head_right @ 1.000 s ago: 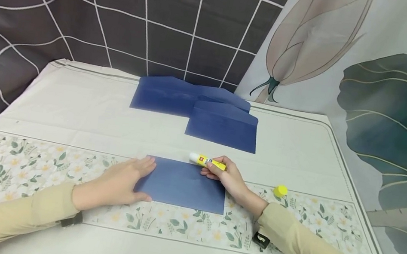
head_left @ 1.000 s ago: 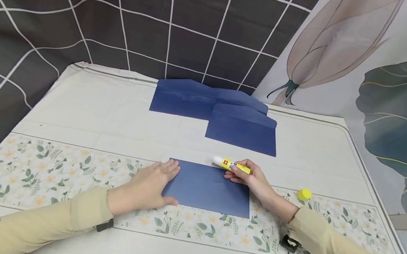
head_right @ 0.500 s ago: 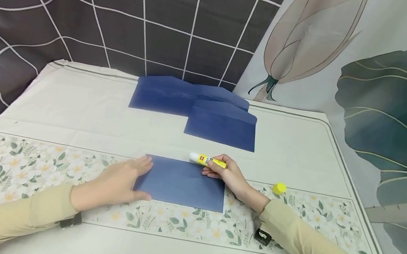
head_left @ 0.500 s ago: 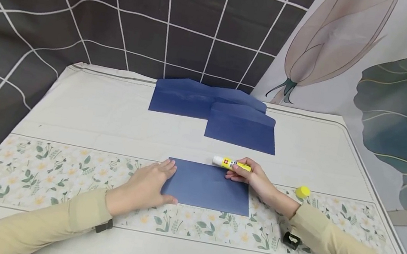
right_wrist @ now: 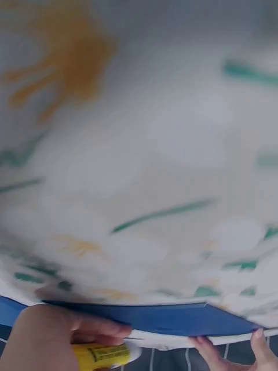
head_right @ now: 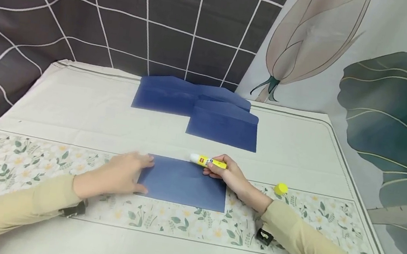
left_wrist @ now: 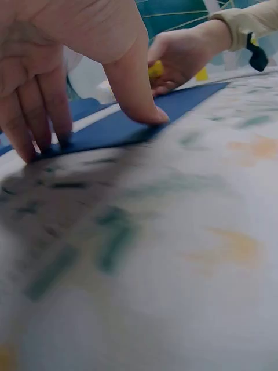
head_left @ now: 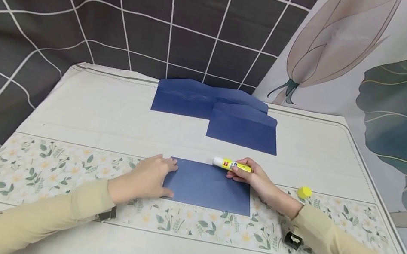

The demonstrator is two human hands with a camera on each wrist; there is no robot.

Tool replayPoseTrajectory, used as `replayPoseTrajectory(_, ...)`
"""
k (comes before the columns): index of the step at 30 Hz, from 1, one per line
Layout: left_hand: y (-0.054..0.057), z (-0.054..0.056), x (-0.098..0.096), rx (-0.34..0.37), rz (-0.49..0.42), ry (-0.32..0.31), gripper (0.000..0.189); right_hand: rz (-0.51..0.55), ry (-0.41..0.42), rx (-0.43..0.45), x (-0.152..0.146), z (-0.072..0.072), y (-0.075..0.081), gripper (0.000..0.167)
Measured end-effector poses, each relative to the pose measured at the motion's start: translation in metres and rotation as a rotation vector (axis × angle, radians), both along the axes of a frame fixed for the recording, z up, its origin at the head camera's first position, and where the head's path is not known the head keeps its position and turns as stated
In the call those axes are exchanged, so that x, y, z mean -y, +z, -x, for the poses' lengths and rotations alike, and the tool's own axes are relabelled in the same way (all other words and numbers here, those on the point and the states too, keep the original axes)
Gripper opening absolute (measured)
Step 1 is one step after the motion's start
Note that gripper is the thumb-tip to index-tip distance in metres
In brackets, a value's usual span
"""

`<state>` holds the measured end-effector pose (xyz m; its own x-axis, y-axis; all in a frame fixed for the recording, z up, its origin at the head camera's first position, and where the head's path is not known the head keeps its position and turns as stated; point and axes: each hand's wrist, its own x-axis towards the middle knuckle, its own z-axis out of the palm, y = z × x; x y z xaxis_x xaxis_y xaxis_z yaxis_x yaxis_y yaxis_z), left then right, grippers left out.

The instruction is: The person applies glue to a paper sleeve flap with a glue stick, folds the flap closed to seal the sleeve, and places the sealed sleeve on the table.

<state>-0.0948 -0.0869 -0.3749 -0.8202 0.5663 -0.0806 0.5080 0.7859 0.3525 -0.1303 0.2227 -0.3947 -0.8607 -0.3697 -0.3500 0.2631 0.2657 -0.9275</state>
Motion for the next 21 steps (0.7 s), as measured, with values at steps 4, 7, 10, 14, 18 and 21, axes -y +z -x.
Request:
replayPoseTrajectory(4, 0.003, 0.007, 0.001, -0.016, -0.021, -0.022, 0.072, 0.027, 0.016, 0.067, -0.003, 0.005, 0.003, 0.033)
replayPoseTrajectory(7, 0.001, 0.012, 0.001, 0.001, -0.02, -0.025, 0.08, 0.068, 0.005, 0.105, -0.007, 0.007, 0.005, 0.026)
replayPoseTrajectory(10, 0.0, 0.019, 0.0, 0.014, -0.01, -0.034, 0.093, 0.121, -0.01, 0.134, -0.011, 0.008, 0.005, 0.019)
replayPoseTrajectory(14, -0.002, 0.029, 0.001, 0.031, -0.018, -0.064, 0.103, 0.202, -0.032, 0.174, -0.016, 0.006, 0.006, 0.015)
replayPoseTrajectory(18, -0.001, 0.037, 0.003, 0.074, -0.047, -0.1, 0.099, 0.245, -0.057, 0.203, -0.017, 0.004, 0.006, 0.015)
replayPoseTrajectory(21, -0.001, 0.043, 0.004, 0.123, -0.058, -0.107, 0.096, 0.255, -0.068, 0.214, -0.018, 0.002, 0.006, 0.015)
